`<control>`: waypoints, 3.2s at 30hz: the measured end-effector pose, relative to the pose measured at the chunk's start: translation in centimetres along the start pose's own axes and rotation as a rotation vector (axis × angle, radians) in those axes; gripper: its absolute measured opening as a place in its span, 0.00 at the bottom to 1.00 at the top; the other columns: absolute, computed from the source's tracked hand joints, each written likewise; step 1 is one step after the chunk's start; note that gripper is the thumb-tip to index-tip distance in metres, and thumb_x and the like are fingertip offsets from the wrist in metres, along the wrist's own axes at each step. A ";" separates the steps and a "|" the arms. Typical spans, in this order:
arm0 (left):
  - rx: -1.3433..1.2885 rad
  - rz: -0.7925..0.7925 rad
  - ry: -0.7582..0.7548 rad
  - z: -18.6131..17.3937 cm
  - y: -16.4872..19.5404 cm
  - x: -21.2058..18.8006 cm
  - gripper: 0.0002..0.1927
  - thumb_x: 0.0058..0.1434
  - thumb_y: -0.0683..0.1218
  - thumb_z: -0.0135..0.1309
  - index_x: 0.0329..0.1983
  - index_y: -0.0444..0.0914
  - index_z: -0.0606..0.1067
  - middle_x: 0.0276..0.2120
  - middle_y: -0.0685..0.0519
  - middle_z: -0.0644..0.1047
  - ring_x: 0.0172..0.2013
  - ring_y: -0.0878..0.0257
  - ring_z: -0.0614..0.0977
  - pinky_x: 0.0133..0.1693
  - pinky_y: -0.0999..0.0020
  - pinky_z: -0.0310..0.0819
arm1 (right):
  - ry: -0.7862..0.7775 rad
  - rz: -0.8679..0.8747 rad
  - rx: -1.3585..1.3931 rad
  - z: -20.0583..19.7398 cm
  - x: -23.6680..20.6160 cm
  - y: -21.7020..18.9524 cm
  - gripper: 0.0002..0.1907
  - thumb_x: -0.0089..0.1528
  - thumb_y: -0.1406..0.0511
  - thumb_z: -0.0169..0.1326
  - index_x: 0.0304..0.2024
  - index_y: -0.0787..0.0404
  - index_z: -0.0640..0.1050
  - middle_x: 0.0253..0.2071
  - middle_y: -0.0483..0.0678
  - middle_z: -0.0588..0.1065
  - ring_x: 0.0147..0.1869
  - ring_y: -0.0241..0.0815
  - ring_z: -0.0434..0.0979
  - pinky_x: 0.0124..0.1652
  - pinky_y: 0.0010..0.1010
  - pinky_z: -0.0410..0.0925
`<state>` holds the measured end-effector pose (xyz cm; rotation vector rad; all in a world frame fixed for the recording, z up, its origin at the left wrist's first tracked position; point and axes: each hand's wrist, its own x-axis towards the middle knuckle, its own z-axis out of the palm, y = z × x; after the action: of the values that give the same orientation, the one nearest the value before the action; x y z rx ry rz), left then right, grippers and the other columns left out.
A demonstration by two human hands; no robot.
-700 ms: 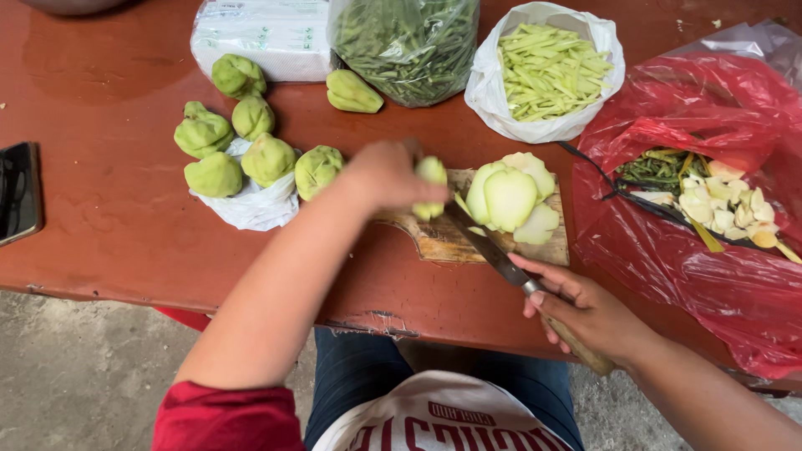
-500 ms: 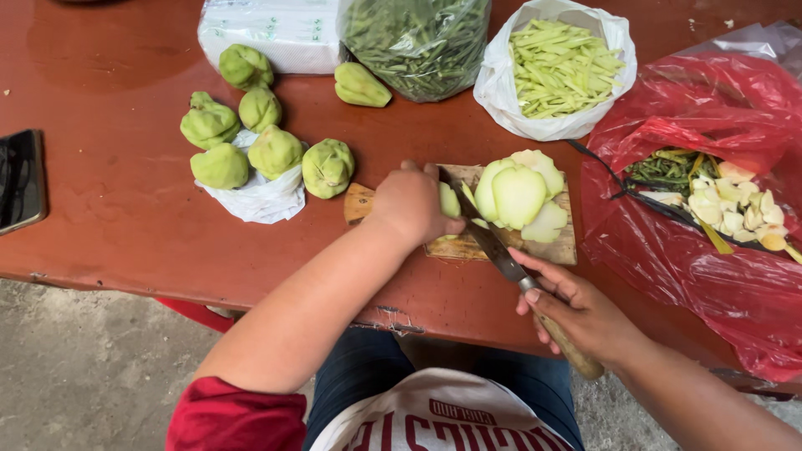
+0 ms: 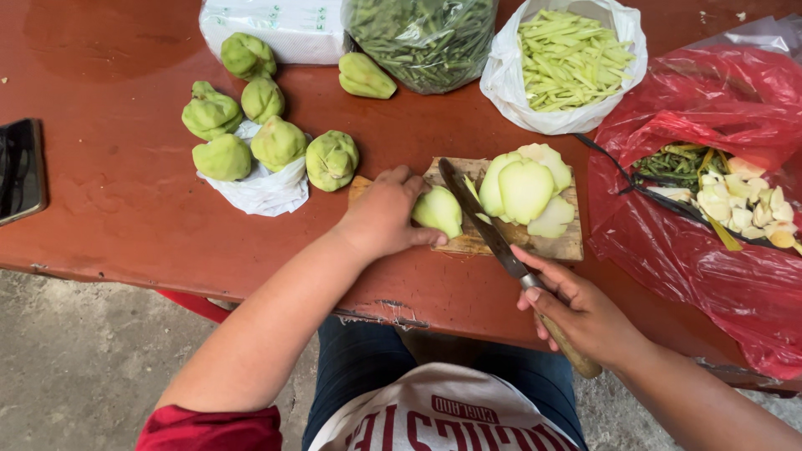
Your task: The person slices a green vegetable into thin strips on a wooden cutting board using a knife. They repeatedly transfer the sliced pieces into a white plastic bag. The person also peels the skin off the vegetable and discards the peels into a red plastic bag.
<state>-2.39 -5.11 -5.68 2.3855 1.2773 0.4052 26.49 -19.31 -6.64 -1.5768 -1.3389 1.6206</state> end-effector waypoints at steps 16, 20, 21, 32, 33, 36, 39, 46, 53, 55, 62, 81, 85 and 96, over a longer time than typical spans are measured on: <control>-0.011 0.169 0.456 2.8 2.0 -2.0 0.27 0.52 0.55 0.67 0.51 0.36 0.79 0.48 0.44 0.75 0.49 0.44 0.74 0.53 0.53 0.72 | 0.018 -0.008 -0.215 -0.4 -1.2 -1.2 0.36 0.65 0.60 0.46 0.77 0.36 0.59 0.39 0.44 0.74 0.27 0.32 0.70 0.26 0.26 0.71; 0.036 0.219 0.443 3.4 2.0 -1.7 0.19 0.58 0.53 0.62 0.49 0.38 0.81 0.48 0.47 0.77 0.48 0.47 0.76 0.52 0.54 0.73 | 0.028 0.010 -0.273 -0.3 -1.7 -1.0 0.35 0.66 0.59 0.47 0.76 0.36 0.60 0.38 0.43 0.74 0.25 0.32 0.70 0.26 0.26 0.72; 0.041 0.214 0.435 3.5 2.0 -1.6 0.19 0.58 0.53 0.62 0.49 0.38 0.81 0.47 0.48 0.78 0.47 0.48 0.77 0.51 0.53 0.74 | 0.036 0.016 -0.284 -0.3 -1.8 -0.9 0.34 0.67 0.59 0.47 0.76 0.36 0.60 0.38 0.43 0.74 0.25 0.32 0.70 0.26 0.26 0.71; 0.075 0.225 0.459 4.0 2.0 -1.9 0.19 0.59 0.53 0.61 0.49 0.39 0.82 0.45 0.49 0.79 0.44 0.50 0.79 0.47 0.55 0.76 | 0.031 0.104 -0.207 0.3 0.2 0.6 0.35 0.67 0.63 0.48 0.76 0.32 0.60 0.36 0.42 0.72 0.24 0.32 0.67 0.24 0.25 0.67; 0.073 0.222 0.454 4.1 2.0 -1.9 0.18 0.59 0.53 0.61 0.49 0.39 0.82 0.45 0.49 0.80 0.43 0.50 0.80 0.46 0.56 0.76 | 0.046 0.108 -0.195 0.2 0.2 0.7 0.36 0.67 0.64 0.48 0.76 0.32 0.60 0.36 0.42 0.72 0.24 0.31 0.67 0.24 0.25 0.66; 0.086 0.226 0.486 4.2 2.1 -1.9 0.19 0.59 0.53 0.61 0.49 0.39 0.81 0.46 0.49 0.80 0.43 0.51 0.81 0.46 0.56 0.77 | 0.017 0.013 -0.145 -0.1 -0.3 0.9 0.39 0.64 0.68 0.46 0.77 0.35 0.60 0.38 0.41 0.71 0.25 0.30 0.67 0.24 0.24 0.67; 0.088 0.206 0.446 4.2 2.1 -2.0 0.20 0.60 0.54 0.61 0.50 0.38 0.81 0.46 0.48 0.80 0.44 0.51 0.80 0.46 0.57 0.77 | 0.011 -0.037 -0.145 -0.1 -1.0 0.8 0.36 0.65 0.69 0.46 0.74 0.37 0.59 0.37 0.42 0.71 0.25 0.30 0.67 0.25 0.23 0.68; 0.087 0.196 0.453 4.4 2.2 -2.0 0.20 0.60 0.54 0.60 0.51 0.38 0.81 0.46 0.48 0.80 0.44 0.51 0.81 0.43 0.57 0.78 | 0.005 0.065 -0.222 0.4 -0.7 -0.1 0.40 0.65 0.71 0.44 0.77 0.32 0.58 0.36 0.41 0.71 0.24 0.31 0.66 0.24 0.24 0.67; 0.077 0.177 0.442 4.4 2.2 -1.9 0.20 0.61 0.55 0.60 0.50 0.39 0.81 0.46 0.49 0.80 0.44 0.51 0.81 0.43 0.57 0.79 | 0.036 0.057 -0.232 0.4 1.2 -0.4 0.40 0.64 0.73 0.44 0.74 0.32 0.60 0.37 0.42 0.70 0.25 0.31 0.65 0.25 0.23 0.64; 0.076 0.172 0.448 4.5 2.1 -2.0 0.20 0.60 0.55 0.60 0.50 0.39 0.81 0.46 0.49 0.80 0.44 0.51 0.81 0.42 0.57 0.79 | 0.032 0.052 -0.207 0.3 0.9 -0.3 0.40 0.64 0.73 0.44 0.74 0.32 0.60 0.37 0.42 0.70 0.25 0.31 0.65 0.24 0.23 0.64; 0.063 0.162 0.446 4.7 2.0 -2.0 0.20 0.60 0.56 0.60 0.50 0.39 0.81 0.47 0.48 0.80 0.42 0.50 0.82 0.41 0.56 0.79 | -0.021 0.012 -0.188 -0.1 -0.9 -0.2 0.40 0.65 0.70 0.44 0.77 0.32 0.58 0.36 0.42 0.71 0.24 0.30 0.66 0.24 0.23 0.67; 0.084 0.098 0.355 3.6 2.8 -2.2 0.21 0.60 0.56 0.61 0.51 0.39 0.80 0.43 0.48 0.77 0.41 0.50 0.82 0.40 0.55 0.79 | 0.005 -0.038 -0.092 -0.4 -0.7 -0.7 0.37 0.65 0.65 0.46 0.77 0.37 0.59 0.37 0.43 0.71 0.24 0.30 0.66 0.24 0.24 0.67; 0.176 0.131 0.410 3.5 3.3 -1.8 0.24 0.56 0.55 0.60 0.49 0.36 0.79 0.46 0.43 0.75 0.47 0.47 0.80 0.40 0.55 0.79 | -0.027 -0.038 -0.045 0.0 -0.9 -0.4 0.36 0.66 0.64 0.44 0.77 0.39 0.59 0.36 0.45 0.71 0.24 0.31 0.68 0.24 0.24 0.69; 0.142 0.120 0.406 3.9 2.5 -2.4 0.23 0.60 0.58 0.60 0.49 0.36 0.79 0.45 0.45 0.77 0.42 0.48 0.81 0.39 0.55 0.79 | -0.022 0.002 -0.186 0.1 -1.2 -0.1 0.38 0.65 0.67 0.46 0.77 0.35 0.58 0.37 0.43 0.72 0.24 0.30 0.69 0.25 0.24 0.70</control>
<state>-0.20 -9.18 -8.03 2.5964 1.3691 0.9008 26.58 -20.38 -6.03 -1.6708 -1.5386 1.5557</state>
